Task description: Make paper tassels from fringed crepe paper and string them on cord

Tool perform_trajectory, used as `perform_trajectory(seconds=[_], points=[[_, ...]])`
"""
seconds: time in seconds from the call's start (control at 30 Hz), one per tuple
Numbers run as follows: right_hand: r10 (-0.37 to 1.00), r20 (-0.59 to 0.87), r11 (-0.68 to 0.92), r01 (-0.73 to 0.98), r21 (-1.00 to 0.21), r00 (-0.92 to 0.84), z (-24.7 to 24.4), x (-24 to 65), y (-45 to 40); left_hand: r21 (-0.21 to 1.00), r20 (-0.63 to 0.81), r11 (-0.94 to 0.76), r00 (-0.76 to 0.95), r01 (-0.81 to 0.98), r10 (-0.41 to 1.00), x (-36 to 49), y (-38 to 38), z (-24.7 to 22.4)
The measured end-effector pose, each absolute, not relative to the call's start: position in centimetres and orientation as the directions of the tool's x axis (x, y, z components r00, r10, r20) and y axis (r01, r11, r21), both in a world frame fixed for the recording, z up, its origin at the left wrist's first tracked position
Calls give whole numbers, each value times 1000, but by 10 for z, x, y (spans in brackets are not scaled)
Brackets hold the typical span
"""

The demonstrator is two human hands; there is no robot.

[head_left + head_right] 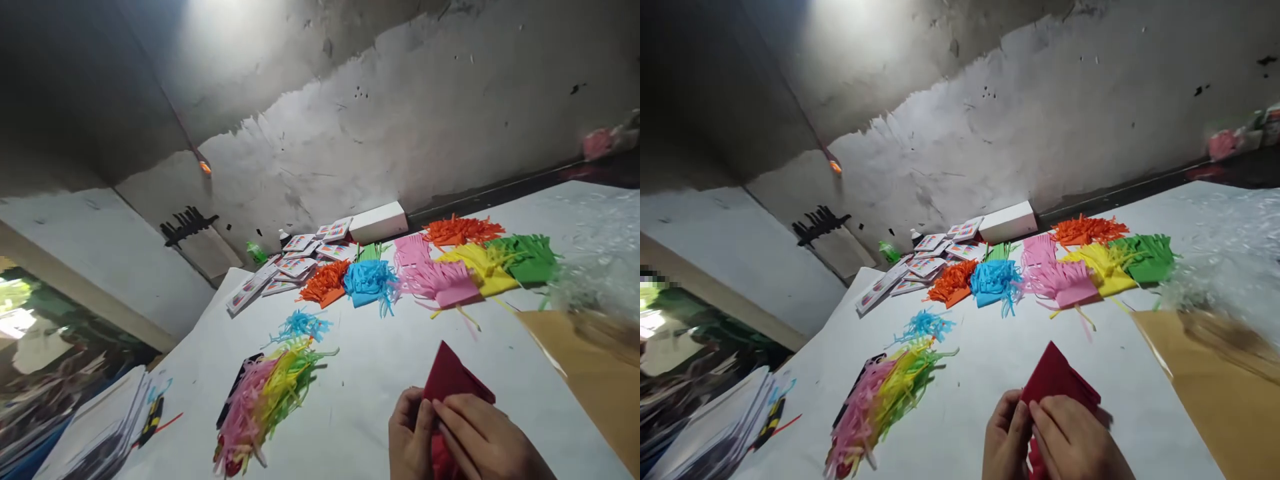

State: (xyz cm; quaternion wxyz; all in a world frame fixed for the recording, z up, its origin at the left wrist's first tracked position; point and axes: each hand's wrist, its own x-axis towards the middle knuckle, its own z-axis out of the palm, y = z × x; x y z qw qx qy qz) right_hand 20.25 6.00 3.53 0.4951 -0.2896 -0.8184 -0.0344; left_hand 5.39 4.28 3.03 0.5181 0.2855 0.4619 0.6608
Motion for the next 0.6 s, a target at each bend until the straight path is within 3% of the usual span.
perform_trajectory(seconds=[0.07, 0.1, 0.27, 0.47, 0.6], points=[[419, 820, 835, 520, -179, -391, 30, 201, 62, 878, -125, -40, -308, -478, 943, 62, 34, 15], [444, 820, 826, 521, -218, -362, 28, 200, 61, 862, -146, -28, -302, -506, 942, 65, 30, 10], [668, 719, 716, 428, -551, -193, 24, 193, 52, 839, -163, 1, -250, -545, 954, 65, 18, -4], [807, 482, 581, 313, -751, -341, 46, 194, 55, 832, -175, 56, -166, -552, 971, 65, 16, 3], [820, 419, 545, 313, -777, -390, 49, 200, 60, 897, -135, 60, -140, -438, 981, 63, 17, 12]])
